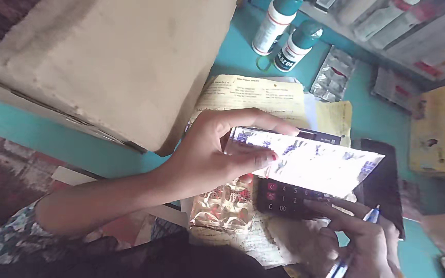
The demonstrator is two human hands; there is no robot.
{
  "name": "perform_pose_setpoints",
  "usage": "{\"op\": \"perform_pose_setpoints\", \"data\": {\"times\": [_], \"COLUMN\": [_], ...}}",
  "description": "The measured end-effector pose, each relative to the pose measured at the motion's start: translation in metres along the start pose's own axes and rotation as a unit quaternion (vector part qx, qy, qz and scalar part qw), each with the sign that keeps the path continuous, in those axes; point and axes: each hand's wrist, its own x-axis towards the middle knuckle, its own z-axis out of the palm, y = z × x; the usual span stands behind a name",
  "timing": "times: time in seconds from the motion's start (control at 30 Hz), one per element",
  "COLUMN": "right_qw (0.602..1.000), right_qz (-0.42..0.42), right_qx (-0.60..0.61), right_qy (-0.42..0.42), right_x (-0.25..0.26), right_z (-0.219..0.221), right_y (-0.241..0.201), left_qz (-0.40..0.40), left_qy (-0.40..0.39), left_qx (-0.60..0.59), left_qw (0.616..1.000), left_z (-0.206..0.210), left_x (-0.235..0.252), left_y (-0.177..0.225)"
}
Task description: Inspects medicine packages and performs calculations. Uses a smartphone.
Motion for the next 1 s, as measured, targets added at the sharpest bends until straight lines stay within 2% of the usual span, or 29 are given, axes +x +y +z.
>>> {"op": "perform_pose_setpoints", "data": {"times": [0.27, 0.37, 0.43, 0.5, 0.6, 0.77, 1.0], "right_qw": [0.999, 0.998, 0.996, 0.998, 0.996, 0.995, 0.997], "right_qz": [-0.030, -0.003, 0.021, 0.038, 0.034, 0.003, -0.038], "right_qx": [0.020, 0.045, 0.018, -0.015, -0.067, -0.009, 0.014], "right_qy": [0.000, 0.052, 0.090, 0.055, 0.054, 0.096, 0.063], "right_x": [0.002, -0.004, -0.007, -0.006, -0.003, -0.009, -0.005], "right_z": [0.003, -0.005, -0.009, -0.010, -0.004, -0.005, 0.000], "right_y": [-0.003, 0.003, 0.007, 0.005, 0.003, 0.006, 0.002], "left_qz": [-0.007, -0.007, -0.003, 0.002, 0.003, 0.009, 0.014], "left_qy": [0.003, 0.017, 0.031, 0.040, 0.044, 0.064, 0.054], "left_qx": [0.015, 0.015, 0.020, 0.020, 0.017, 0.024, 0.029], "left_qw": [1.000, 1.000, 0.999, 0.999, 0.999, 0.998, 0.998], "left_z": [0.000, -0.001, -0.001, 0.000, 0.000, -0.001, -0.001], "left_x": [0.000, 0.001, 0.001, 0.002, 0.002, 0.002, 0.002], "left_y": [0.000, 0.001, 0.001, 0.001, -0.001, 0.000, -0.002]}}
